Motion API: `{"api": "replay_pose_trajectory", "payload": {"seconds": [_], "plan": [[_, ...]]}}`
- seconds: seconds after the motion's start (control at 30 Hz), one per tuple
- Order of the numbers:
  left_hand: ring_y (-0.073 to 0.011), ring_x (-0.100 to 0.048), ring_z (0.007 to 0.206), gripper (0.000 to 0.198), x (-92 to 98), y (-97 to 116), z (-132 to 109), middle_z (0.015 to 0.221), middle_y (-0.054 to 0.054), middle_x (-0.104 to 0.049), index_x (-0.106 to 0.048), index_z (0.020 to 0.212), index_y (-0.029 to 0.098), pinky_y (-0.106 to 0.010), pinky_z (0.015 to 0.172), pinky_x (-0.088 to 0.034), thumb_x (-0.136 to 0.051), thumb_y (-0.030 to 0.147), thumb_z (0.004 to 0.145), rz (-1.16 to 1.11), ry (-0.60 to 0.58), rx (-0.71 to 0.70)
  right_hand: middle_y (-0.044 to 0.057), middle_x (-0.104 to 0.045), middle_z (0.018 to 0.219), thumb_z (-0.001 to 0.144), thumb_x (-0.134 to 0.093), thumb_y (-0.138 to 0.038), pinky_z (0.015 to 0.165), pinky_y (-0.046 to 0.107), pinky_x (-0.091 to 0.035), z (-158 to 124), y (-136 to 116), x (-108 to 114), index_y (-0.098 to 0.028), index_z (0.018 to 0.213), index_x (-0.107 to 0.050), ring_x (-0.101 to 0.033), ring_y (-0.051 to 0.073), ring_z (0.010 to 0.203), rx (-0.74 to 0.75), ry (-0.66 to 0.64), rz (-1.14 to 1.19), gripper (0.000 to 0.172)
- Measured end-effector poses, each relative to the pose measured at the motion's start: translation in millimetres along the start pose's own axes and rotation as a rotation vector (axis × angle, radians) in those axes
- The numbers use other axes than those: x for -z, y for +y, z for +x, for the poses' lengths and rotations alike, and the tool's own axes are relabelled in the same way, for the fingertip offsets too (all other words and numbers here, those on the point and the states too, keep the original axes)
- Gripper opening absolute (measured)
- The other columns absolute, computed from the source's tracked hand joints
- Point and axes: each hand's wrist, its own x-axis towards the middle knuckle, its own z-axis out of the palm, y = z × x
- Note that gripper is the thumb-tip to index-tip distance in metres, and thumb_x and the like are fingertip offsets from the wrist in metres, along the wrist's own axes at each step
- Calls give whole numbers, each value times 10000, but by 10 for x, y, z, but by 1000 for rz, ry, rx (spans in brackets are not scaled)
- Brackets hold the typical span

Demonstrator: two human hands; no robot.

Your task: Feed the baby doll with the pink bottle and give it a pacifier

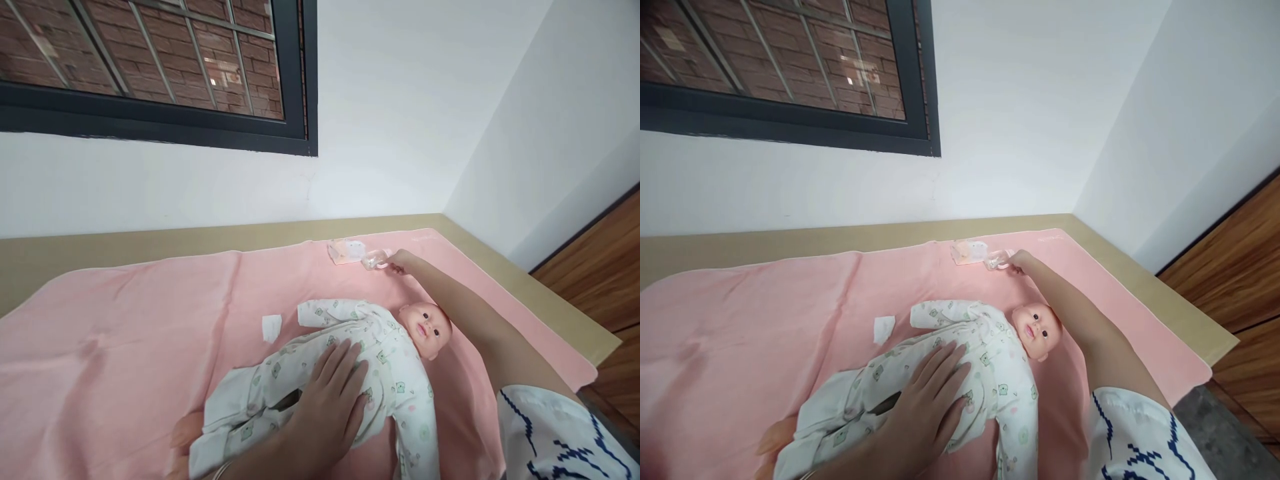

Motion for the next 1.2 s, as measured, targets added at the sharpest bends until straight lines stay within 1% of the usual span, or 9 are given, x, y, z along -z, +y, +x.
{"api": "replay_pose_trajectory", "payload": {"seconds": [0.17,0.43,0.6,0.8,0.9,1.0,1.1,1.13,1.2], "plan": [[-326,-560,1272,320,1,-3,11,1309,-153,-654,-641,1192,128,-526,1021,-537,-480,180,920,6,13,-3,3,-577,600,914,-592,-223,503,175,-421,-131,54,51,-129,731,-535,-533,61,506,127,-39,192,214],[-323,-566,1268,320,-3,16,12,1298,-139,-666,-647,1189,136,-526,1039,-525,-483,175,917,-5,7,5,-29,-572,570,871,-637,-208,509,198,-444,-467,442,105,-165,728,-489,-597,115,527,361,19,59,210],[-322,-548,1287,330,8,4,12,1321,-136,-652,-629,1212,137,-532,1049,-510,-480,167,919,12,4,2,-42,-561,617,845,-642,-269,551,206,-409,-550,699,141,-163,760,-520,-584,111,547,451,-3,-8,182],[-313,-506,1329,380,-1,-49,-6,1391,-131,-601,-584,1278,153,-513,1037,-516,-497,147,908,93,-29,-63,-29,-551,670,847,-616,-223,623,208,-297,-533,658,182,-147,773,-565,-452,82,620,613,102,-228,118],[-314,-510,1324,377,-17,-70,-16,1395,-138,-596,-576,1292,156,-504,1029,-520,-496,165,923,113,-8,-76,-46,-479,623,821,-630,-190,610,220,-265,-518,646,158,-151,702,-526,-402,78,606,615,88,-230,163],[-308,-526,1310,358,-30,-81,-20,1376,-146,-610,-581,1277,147,-496,1038,-516,-493,176,931,105,13,-85,-42,-473,617,825,-667,-270,608,227,-273,-533,712,147,-145,666,-525,-402,78,601,614,58,-218,247],[-304,-538,1306,350,-28,-85,-21,1363,-143,-621,-583,1273,153,-488,1050,-512,-494,189,937,92,13,-82,-4,-608,791,842,-668,-304,670,212,-357,-628,824,174,-144,960,-647,-514,94,695,593,79,-126,200],[-302,-540,1306,350,-25,-87,-21,1364,-139,-623,-582,1274,160,-486,1051,-512,-493,190,937,87,7,-78,12,-631,847,861,-640,-295,675,213,-385,-680,871,180,-149,1079,-638,-547,103,714,552,84,-39,263],[-296,-552,1296,347,-18,-96,-19,1359,-134,-626,-578,1270,167,-479,1044,-517,-493,189,934,71,0,-59,39,-643,864,893,-573,-275,649,218,-429,-808,984,162,-137,1133,-620,-582,114,701,431,79,256,281]]}}
